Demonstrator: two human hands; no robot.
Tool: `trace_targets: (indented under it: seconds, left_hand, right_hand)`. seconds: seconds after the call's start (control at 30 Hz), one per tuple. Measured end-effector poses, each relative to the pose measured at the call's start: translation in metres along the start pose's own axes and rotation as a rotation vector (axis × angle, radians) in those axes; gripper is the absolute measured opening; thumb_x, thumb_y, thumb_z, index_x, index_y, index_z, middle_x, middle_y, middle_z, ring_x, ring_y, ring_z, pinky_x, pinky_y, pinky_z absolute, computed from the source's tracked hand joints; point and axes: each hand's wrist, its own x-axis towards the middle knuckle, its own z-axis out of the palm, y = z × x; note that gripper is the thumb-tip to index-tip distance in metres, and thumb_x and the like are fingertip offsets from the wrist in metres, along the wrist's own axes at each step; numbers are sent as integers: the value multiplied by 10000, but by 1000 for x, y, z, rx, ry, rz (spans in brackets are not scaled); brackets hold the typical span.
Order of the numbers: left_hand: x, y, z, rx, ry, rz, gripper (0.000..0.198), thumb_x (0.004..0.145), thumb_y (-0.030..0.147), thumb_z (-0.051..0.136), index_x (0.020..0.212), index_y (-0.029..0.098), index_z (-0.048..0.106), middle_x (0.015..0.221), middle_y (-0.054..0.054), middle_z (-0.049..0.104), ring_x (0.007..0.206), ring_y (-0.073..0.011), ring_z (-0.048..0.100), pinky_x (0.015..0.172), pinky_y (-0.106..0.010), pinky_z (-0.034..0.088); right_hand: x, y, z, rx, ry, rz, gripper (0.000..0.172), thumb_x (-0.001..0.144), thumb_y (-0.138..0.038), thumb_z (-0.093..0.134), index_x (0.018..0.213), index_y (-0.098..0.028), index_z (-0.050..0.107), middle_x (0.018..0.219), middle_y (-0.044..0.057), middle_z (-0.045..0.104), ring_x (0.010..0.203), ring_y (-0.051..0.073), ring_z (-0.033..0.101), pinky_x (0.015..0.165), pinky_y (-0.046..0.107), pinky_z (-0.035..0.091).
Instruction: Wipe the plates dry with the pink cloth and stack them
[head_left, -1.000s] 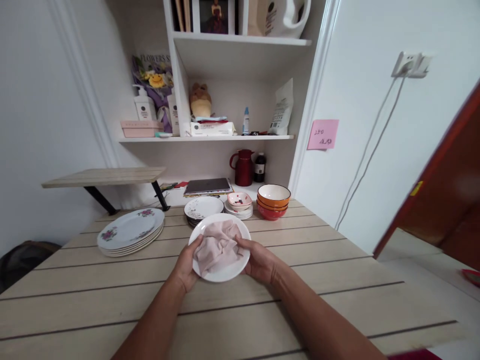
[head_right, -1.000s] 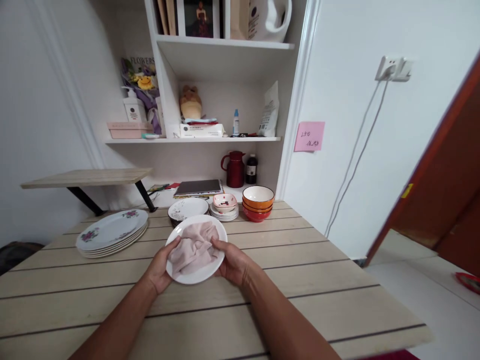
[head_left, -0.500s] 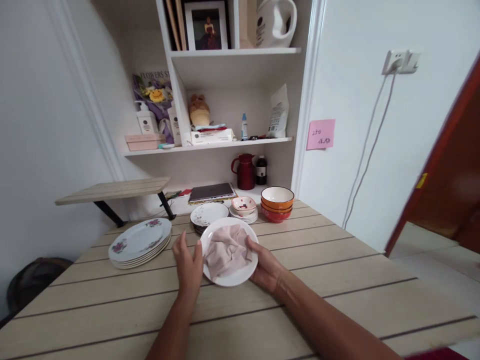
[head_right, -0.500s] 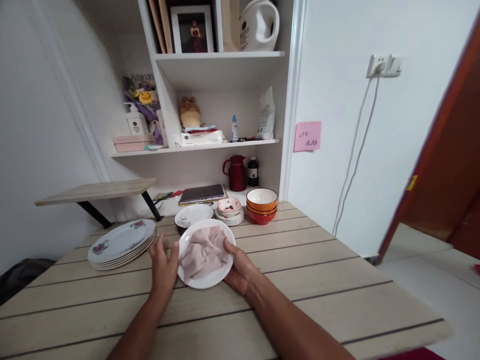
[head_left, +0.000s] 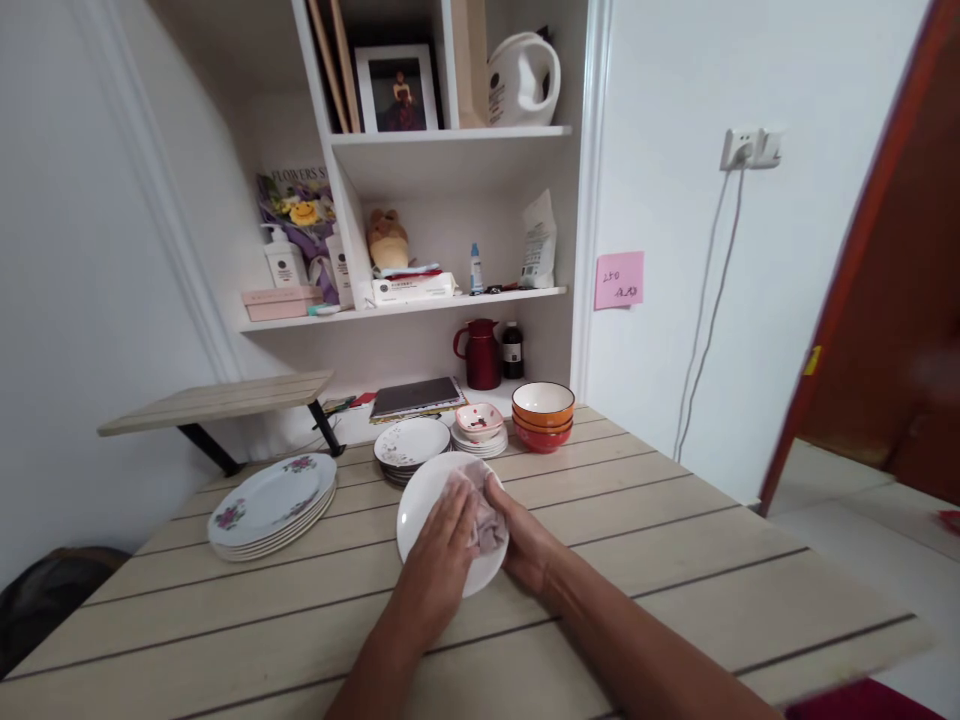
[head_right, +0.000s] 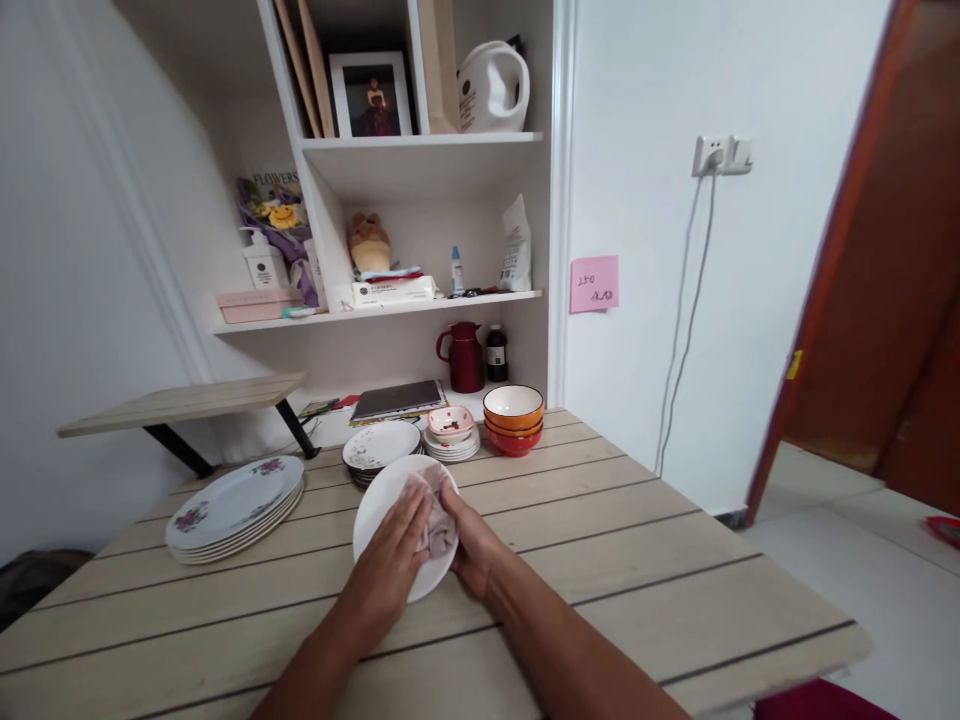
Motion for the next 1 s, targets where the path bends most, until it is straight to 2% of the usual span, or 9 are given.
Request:
trace_targets:
  seconds: [0.1, 0.17, 0.27, 0.33, 0.4, 0.53, 0.67, 0.77, 1.0]
  left_hand:
    - [0, 7, -3, 82, -17, 51, 620, 915, 192, 444, 1498, 278, 252, 1571, -42, 265, 1453, -239, 211, 1194, -452, 130]
    - [1, 9, -8, 154, 33, 24, 601, 928, 232, 441, 1498, 274, 255, 1566, -36, 275, 1455, -235, 208, 1202, -462, 76]
    - [2, 6, -17, 238, 267, -102, 545, 928, 273, 450, 1463, 226, 358, 1532, -78, 342, 1438, -251, 260, 1203, -475, 47]
    - [2, 1, -21, 269, 418, -160, 509, 915, 264, 468, 1419, 197, 435, 1495, -107, 403, 1414, -260, 316, 1206, -472, 73]
    - [2, -4, -22, 352, 462, -160, 480, 908, 227, 456, 1383, 165, 477, 1455, -126, 460, 1388, -261, 366, 1201, -477, 136]
    - [3, -9, -17, 684, 419, -106, 466, 911, 168, 400, 1360, 68, 476, 1414, -174, 501, 1374, -266, 389, 1162, -486, 271]
    - [2, -12, -8, 822, 427, -97, 469, 908, 150, 400, 1361, 44, 464, 1393, -195, 517, 1368, -275, 396, 1117, -471, 360]
    - [1, -13, -4, 814, 389, -80, 473, 914, 142, 395, 1371, 33, 445, 1425, -198, 480, 1382, -276, 372, 1108, -459, 376]
    - [2, -2, -6, 599, 154, 156, 580, 952, 204, 391, 1504, 168, 215, 1541, -91, 337, 1446, -221, 231, 1143, -441, 329]
  right_hand:
    - [-7, 2, 11, -50, -64, 25, 695, 863, -693, 403, 1249, -152, 605, 1185, 101, 696, 1156, 220, 613, 1058, 364, 393]
    - [-10, 6, 19, -82, -70, 46, 689, 860, -696, 407, 1268, -173, 595, 1201, 91, 690, 1181, 226, 598, 1068, 381, 383]
    - [-11, 16, 27, -71, -83, 75, 678, 857, -676, 441, 1288, -171, 580, 1193, 104, 693, 1164, 244, 610, 1058, 407, 395]
    - [-9, 22, 29, -13, -114, 73, 667, 859, -651, 467, 1291, -155, 578, 1207, 116, 684, 1155, 249, 615, 1057, 405, 396]
    - [-6, 25, 29, 54, -149, 49, 655, 865, -625, 483, 1293, -138, 576, 1235, 124, 667, 1162, 247, 610, 1068, 391, 384]
    - [-3, 22, 24, 113, -190, 11, 647, 887, -595, 466, 1310, -115, 562, 1261, 123, 649, 1192, 239, 590, 1098, 368, 346]
    - [-1, 19, 20, 111, -196, 1, 658, 894, -608, 435, 1314, -115, 559, 1233, 120, 668, 1185, 239, 595, 1102, 370, 338]
    - [0, 20, 18, 79, -160, 33, 702, 866, -658, 442, 1308, -126, 562, 1203, 121, 685, 1165, 261, 607, 1082, 412, 359]
    - [0, 16, 21, 153, -190, 35, 677, 888, -626, 445, 1333, -124, 530, 1189, 109, 694, 1153, 208, 615, 1085, 339, 352]
